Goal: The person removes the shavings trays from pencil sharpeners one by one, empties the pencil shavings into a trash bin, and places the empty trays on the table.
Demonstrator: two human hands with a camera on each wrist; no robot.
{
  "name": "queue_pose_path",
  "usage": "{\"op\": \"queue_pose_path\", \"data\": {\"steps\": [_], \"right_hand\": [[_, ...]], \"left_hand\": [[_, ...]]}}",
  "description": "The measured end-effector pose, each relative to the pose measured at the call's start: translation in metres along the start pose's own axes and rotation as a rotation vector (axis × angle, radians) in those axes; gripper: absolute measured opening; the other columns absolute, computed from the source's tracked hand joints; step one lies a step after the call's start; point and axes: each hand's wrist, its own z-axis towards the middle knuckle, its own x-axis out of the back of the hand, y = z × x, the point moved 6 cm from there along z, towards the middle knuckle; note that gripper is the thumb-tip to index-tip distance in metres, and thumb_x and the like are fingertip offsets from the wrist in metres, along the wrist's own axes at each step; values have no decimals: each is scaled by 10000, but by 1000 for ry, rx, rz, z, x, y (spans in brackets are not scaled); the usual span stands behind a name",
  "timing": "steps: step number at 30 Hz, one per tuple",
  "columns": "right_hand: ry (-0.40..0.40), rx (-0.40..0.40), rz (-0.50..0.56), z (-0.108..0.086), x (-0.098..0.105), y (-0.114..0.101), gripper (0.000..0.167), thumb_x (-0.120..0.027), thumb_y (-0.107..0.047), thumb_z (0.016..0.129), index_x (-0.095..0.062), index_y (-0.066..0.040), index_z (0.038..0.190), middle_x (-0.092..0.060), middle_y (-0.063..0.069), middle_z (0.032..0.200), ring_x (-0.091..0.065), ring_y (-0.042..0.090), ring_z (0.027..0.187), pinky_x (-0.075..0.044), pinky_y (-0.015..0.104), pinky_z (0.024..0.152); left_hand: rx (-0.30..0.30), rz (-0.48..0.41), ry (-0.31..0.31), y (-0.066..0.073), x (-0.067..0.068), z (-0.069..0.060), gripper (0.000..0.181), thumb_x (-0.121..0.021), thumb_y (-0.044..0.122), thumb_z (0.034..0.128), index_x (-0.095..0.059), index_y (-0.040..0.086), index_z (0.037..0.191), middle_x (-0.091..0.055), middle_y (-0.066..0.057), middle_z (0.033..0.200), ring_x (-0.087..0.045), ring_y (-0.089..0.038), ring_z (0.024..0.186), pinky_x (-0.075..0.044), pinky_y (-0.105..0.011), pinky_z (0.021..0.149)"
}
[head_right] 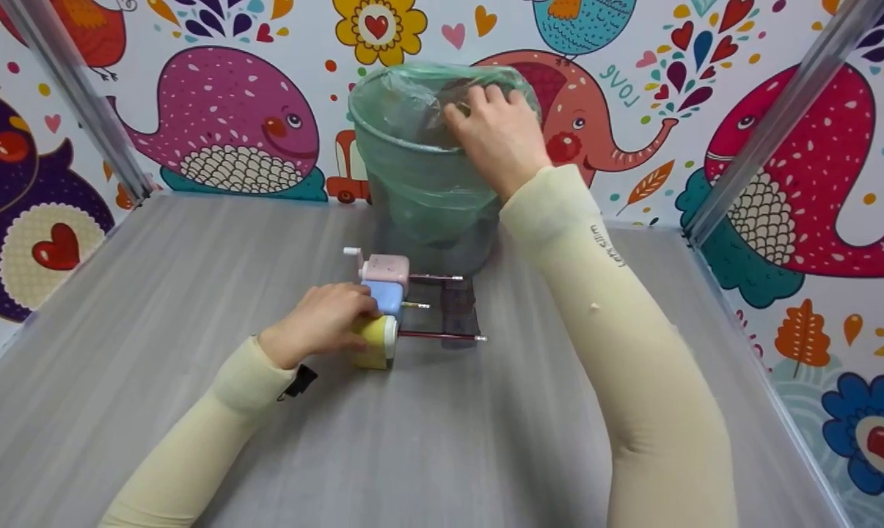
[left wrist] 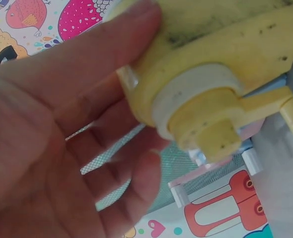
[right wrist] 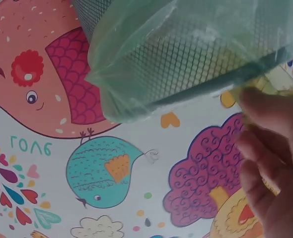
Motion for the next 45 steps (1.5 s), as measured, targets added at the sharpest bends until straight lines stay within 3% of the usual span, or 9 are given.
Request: {"op": "queue_pose_path", "data": {"steps": [9, 19, 27, 38, 41, 45], "right_hand": [[4, -55, -54, -4, -2, 3, 561, -677, 56, 892, -514, -148, 1388, -609, 295, 1265, -547, 467, 1154, -447, 587, 1000], [65, -81, -32, -6, 0, 3, 544, -664, 33, 909, -527, -146, 1404, -609, 277, 1260, -559, 456, 1152, -448, 582, 1010], [113, -96, -57, -9, 0, 5, 513, -655, 18, 920, -527, -150, 1388, -614, 270, 1220, -569, 443, 1114, -447, 566, 989], [117, -135, -73, -14, -6, 7, 547, -661, 22, 916, -518, -144, 1418, -611, 282, 1225, -570, 455, 1098, -452, 575, 958], [154, -166, -42, -15, -5, 9, 471, -612, -8, 959, -527, -120, 1408, -619, 281, 1213, -581, 454, 1099, -464, 577, 953], [264, -198, 48, -20, -1, 15, 379, -597, -113, 990, -559, -45, 1360, -604, 276, 1209, -592, 440, 1105, -512, 550, 983]], "left_hand": [[-21, -1, 30, 2, 1, 3, 269, -922, 194, 685, -731, 96, 846, -696, -70, 864, -684, -301, 840, -553, -497, 697], [-4, 15, -2, 1, 0, 2, 285, -918, 224, 706, -741, 97, 889, -699, -66, 898, -683, -296, 869, -558, -492, 731], [-9, 19, 10, 2, 0, 1, 284, -923, 217, 695, -753, 103, 892, -705, -64, 900, -691, -303, 871, -557, -488, 724], [-6, 42, 6, 2, -1, 0, 301, -923, 246, 700, -759, 112, 913, -708, -63, 907, -692, -298, 877, -558, -502, 719], [-6, 41, 16, 1, 0, 0, 301, -928, 238, 687, -761, 114, 904, -707, -59, 898, -692, -302, 865, -556, -501, 710], [-8, 30, 21, 2, 1, 0, 300, -931, 224, 683, -761, 109, 902, -707, -62, 896, -691, -308, 862, -554, -504, 714]]}}
